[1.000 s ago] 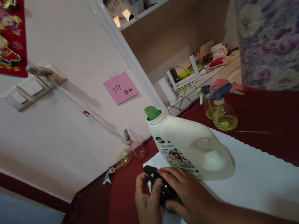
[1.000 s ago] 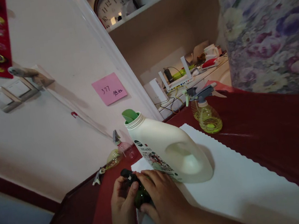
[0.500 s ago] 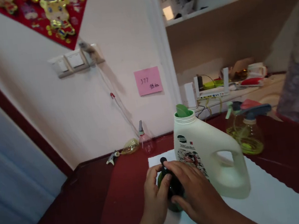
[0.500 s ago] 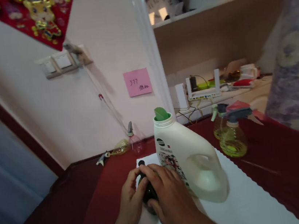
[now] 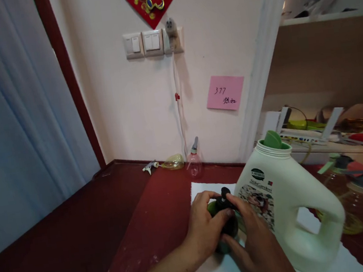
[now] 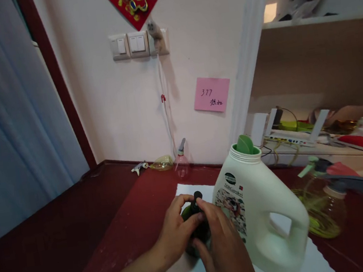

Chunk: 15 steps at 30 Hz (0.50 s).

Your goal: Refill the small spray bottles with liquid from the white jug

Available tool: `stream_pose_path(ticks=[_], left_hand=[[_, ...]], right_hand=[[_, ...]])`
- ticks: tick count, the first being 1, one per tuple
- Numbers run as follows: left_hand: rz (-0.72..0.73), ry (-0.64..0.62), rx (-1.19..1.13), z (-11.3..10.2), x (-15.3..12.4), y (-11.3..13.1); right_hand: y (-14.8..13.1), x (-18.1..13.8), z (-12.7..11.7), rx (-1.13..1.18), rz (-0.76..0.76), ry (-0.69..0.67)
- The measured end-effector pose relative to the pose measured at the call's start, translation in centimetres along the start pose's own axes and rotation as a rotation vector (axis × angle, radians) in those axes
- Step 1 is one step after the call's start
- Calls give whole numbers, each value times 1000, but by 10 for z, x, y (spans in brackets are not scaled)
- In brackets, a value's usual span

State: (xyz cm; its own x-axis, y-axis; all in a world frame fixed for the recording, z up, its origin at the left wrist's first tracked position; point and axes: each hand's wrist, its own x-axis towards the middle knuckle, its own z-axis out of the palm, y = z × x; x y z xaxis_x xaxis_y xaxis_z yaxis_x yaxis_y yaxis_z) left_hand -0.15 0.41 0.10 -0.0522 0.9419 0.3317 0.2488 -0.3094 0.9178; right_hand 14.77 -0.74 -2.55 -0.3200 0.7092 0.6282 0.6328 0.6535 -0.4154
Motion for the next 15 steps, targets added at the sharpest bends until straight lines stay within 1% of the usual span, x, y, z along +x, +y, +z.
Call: stream_pose_path(ticks=[4,7,9,13,15], left_hand=[[120,-56,-5,-3,-3,-1],[155,-74,-12,-4,-4,1],[115,-54,-11,-3,-4,3],[-42,15,3,0,-1,5],[-59,32,43,0,1,5]], right_hand=[[-1,-2,2,19,22,11],[-1,-2,2,24,14,-2],[0,-2,2,35,19,-9],[-1,-2,2,48,27,-8],[-2,-3,2,54,46,-4]])
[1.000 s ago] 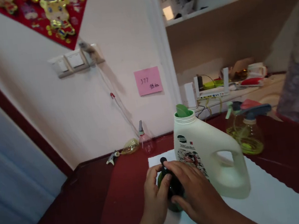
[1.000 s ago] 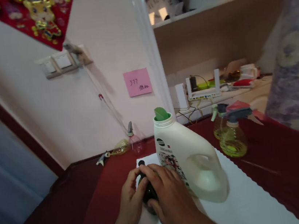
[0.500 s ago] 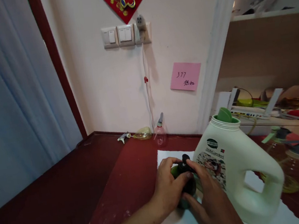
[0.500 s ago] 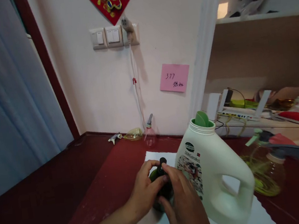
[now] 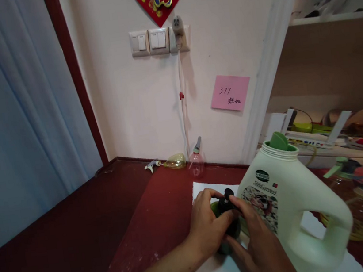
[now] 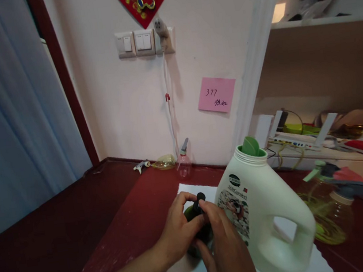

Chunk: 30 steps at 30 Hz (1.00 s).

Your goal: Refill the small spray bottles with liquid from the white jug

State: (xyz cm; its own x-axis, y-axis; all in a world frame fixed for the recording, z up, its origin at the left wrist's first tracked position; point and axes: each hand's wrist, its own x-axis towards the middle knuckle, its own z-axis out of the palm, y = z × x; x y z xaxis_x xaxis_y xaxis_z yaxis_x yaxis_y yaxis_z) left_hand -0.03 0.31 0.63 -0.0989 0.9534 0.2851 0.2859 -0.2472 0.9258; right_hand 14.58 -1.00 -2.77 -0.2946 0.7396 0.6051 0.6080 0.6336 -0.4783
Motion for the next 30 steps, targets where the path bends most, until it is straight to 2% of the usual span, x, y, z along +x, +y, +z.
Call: stream_pose_path(ticks=[3,11,22,30], left_hand=[[42,14,30,-1,2,0],[138,-22,44,-1,-6,-7],[173,-17,71,-2,-6,-8],[207,-62,68,-1,-5,-10]], right_hand=[[-3,0,0,0,33,10],[-10,3,-5,-43,-63,-4],[-13,3,-5,-83,-76,25],[-8,5,-6,-103,-144,3]])
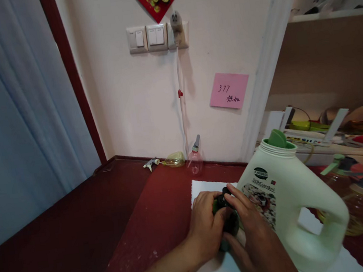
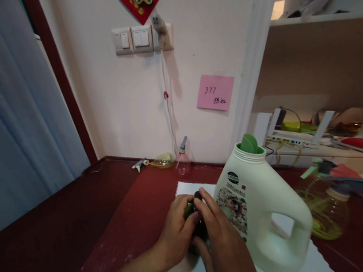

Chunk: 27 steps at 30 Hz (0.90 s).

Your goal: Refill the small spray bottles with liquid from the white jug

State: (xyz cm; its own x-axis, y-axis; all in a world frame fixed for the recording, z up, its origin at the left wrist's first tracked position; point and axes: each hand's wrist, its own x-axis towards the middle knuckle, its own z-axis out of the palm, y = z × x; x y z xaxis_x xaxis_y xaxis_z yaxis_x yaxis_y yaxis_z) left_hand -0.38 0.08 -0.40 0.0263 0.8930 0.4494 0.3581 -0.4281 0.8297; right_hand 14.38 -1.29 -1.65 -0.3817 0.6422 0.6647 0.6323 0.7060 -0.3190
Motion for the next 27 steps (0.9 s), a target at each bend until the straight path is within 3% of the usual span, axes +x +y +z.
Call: stream_pose_path(ticks=[8,19,27], left_hand=[[45,-49,-58,-2,1,-4],[-211,56,-84,5,4,4],[-155,94,-56,5,6,5]], right_hand=[[2,1,2,2,-19,22],[0,0,1,5,8,14],[-2,1,-2,-18,6,-1]])
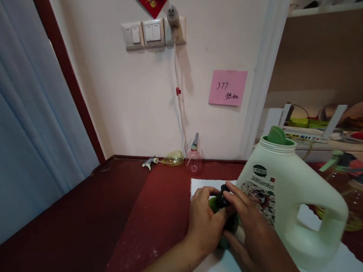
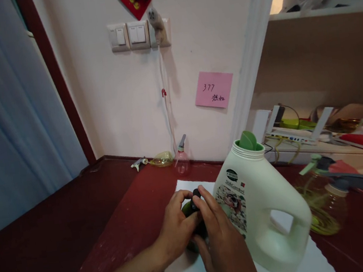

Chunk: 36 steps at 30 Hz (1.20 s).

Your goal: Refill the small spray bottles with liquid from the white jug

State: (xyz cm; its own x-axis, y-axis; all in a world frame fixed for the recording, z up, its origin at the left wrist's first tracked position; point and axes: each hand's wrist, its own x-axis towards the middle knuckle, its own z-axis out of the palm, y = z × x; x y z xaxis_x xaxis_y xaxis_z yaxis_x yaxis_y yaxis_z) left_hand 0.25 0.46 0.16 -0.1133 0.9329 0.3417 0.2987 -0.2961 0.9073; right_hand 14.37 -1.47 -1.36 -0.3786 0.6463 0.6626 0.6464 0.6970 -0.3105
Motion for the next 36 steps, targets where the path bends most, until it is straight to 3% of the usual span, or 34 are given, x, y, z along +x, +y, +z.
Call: stream_pose_path(ticks=[9,14,17,21,28,32,36], left_hand=[[44,-22,14,-2,-3,-5],[71,-71,-180,-12,-3,-14],[-31,30,-348,-16,5,-24],[-175,217,-393,-19,20,-41],[-229,278,-385,-28,32,-60],[-222,283,-369,-30,33,-63],[-215,266,-363,-33,33,-62]], right_hand=[[5,-1,6,41,-31,42],[8,-11,14,149,110,68],[7,-16,22,254,237,35],[8,-19,35,352,363,-40],[12,-18,49,472,531,-63],[2,-11,40,472,491,1],[-19,1,10,510,436,-17]])
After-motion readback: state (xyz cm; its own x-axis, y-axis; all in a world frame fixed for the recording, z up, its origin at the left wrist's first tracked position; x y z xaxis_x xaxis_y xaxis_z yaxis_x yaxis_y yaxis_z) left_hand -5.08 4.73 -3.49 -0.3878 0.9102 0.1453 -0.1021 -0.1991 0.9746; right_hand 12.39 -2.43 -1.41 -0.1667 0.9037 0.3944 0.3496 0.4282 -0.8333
